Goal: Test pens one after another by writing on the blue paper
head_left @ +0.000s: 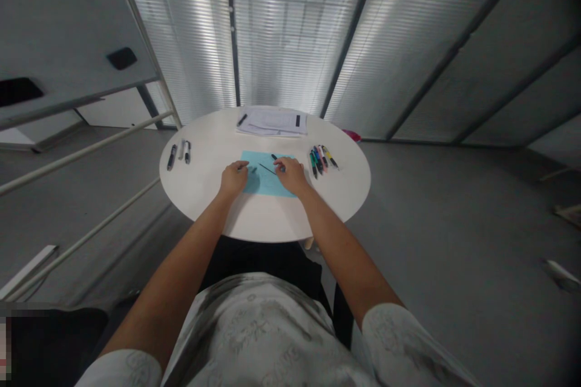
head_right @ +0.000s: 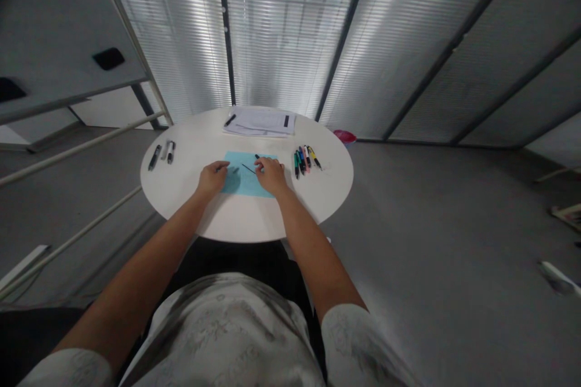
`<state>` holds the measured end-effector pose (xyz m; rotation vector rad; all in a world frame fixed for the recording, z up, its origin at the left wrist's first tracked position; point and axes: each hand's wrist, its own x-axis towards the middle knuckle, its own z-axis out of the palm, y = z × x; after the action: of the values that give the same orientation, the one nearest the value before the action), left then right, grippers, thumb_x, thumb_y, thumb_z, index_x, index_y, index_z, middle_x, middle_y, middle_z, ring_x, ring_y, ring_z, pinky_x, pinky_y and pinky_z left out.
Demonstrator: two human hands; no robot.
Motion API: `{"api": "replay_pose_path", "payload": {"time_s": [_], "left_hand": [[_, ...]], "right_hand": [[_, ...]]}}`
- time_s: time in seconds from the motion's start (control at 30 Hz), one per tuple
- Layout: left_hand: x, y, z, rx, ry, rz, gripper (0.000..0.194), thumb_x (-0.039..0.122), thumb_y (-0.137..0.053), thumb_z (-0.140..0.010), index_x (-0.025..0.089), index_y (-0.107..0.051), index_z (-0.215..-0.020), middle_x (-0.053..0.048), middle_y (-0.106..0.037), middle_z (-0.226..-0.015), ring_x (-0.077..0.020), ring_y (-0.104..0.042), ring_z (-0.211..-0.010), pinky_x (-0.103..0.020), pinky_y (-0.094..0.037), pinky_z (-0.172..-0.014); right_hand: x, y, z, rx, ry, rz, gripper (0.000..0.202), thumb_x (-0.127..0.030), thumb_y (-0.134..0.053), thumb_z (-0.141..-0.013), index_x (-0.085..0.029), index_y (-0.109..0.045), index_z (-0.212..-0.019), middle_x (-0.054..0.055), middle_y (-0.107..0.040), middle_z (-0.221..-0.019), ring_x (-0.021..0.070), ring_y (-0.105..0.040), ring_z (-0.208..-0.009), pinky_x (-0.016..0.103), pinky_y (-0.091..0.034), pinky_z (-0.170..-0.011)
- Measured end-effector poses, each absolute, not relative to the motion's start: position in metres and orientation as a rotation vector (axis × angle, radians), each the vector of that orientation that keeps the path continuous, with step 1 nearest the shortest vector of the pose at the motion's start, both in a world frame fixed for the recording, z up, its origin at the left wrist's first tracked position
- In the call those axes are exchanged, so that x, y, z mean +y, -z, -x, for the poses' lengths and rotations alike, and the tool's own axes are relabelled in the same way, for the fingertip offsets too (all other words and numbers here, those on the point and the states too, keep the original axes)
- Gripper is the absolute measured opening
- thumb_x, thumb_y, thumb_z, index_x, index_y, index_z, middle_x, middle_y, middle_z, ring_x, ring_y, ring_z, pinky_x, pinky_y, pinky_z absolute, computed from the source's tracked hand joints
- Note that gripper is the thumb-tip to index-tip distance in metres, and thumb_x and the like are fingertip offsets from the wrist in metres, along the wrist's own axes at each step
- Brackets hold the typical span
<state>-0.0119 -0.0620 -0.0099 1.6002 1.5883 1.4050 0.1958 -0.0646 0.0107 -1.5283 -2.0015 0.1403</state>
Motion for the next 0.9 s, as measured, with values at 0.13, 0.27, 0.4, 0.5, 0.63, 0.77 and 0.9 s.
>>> {"api": "replay_pose_path", "payload": {"time_s": [0.13,0.27,0.4,0.5,0.63,0.77,0.9], "left_hand": [[-0.057,0.015,0.016,1.519,-1.568,-1.418,0.022,0.019,-0.055,-0.072,0.020,-0.072,-0.087,-0.008,-0.069,-0.087,-0.0201,-0.063,-0.085,-0.035,-0.048,-0.081],[-0.054,0.013,0.016,1.416,-1.658,-1.183,0.022,0.020,-0.055,-0.068,0.022,-0.069,-0.084,-0.005,-0.067,-0.086,-0.0155,-0.061,-0.075,-0.030,-0.049,-0.069],[-0.054,0.009,0.016,1.312,-1.691,-0.954,0.017,0.021,-0.055,-0.067,0.021,-0.066,-0.080,-0.004,-0.063,-0.081,-0.0118,-0.059,-0.069,-0.027,-0.049,-0.065],[-0.053,0.008,0.018,1.248,-1.703,-0.844,0.015,0.019,-0.054,-0.066,0.020,-0.063,-0.078,-0.003,-0.060,-0.080,-0.0101,-0.059,-0.066,-0.027,-0.050,-0.066],[-0.050,0.011,0.020,1.255,-1.698,-0.824,0.015,0.019,-0.053,-0.067,0.020,-0.060,-0.080,-0.004,-0.059,-0.081,-0.0099,-0.059,-0.066,-0.028,-0.051,-0.068],[-0.049,0.012,0.020,1.232,-1.698,-0.801,0.016,0.017,-0.052,-0.067,0.020,-0.060,-0.080,-0.003,-0.058,-0.082,-0.0090,-0.058,-0.064,-0.028,-0.051,-0.068],[-0.049,0.013,0.020,1.230,-1.705,-0.800,0.016,0.016,-0.052,-0.067,0.020,-0.061,-0.079,-0.004,-0.058,-0.083,-0.0090,-0.058,-0.064,-0.027,-0.052,-0.068]], "right_hand": [[-0.055,-0.012,-0.207,-1.756,-0.142,1.580,0.025,-0.018,-0.048,-0.082,-0.021,-0.064,-0.101,0.006,-0.068,-0.101,0.0210,-0.058,-0.096,0.034,-0.041,-0.086],[-0.047,-0.010,-0.218,-1.491,-0.258,1.718,0.025,-0.020,-0.045,-0.081,-0.018,-0.064,-0.096,0.008,-0.069,-0.096,0.0211,-0.061,-0.089,0.032,-0.044,-0.080],[-0.045,-0.009,-0.221,-1.411,-0.333,1.808,0.024,-0.021,-0.044,-0.081,-0.019,-0.065,-0.092,0.009,-0.070,-0.094,0.0227,-0.062,-0.089,0.032,-0.045,-0.079],[-0.046,-0.009,-0.220,-1.444,-0.304,1.845,0.024,-0.020,-0.045,-0.079,-0.018,-0.065,-0.092,0.011,-0.070,-0.095,0.0239,-0.062,-0.091,0.033,-0.045,-0.080],[-0.045,-0.007,-0.219,-1.485,-0.272,1.838,0.023,-0.019,-0.046,-0.077,-0.018,-0.066,-0.089,0.012,-0.068,-0.094,0.0242,-0.061,-0.091,0.033,-0.046,-0.081],[-0.044,-0.006,-0.220,-1.499,-0.272,1.859,0.023,-0.020,-0.046,-0.078,-0.019,-0.066,-0.088,0.011,-0.068,-0.094,0.0236,-0.061,-0.090,0.033,-0.046,-0.080],[-0.044,-0.003,-0.219,-1.523,-0.243,1.823,0.023,-0.021,-0.047,-0.079,-0.019,-0.066,-0.091,0.011,-0.068,-0.094,0.0224,-0.061,-0.090,0.033,-0.046,-0.080]]}}
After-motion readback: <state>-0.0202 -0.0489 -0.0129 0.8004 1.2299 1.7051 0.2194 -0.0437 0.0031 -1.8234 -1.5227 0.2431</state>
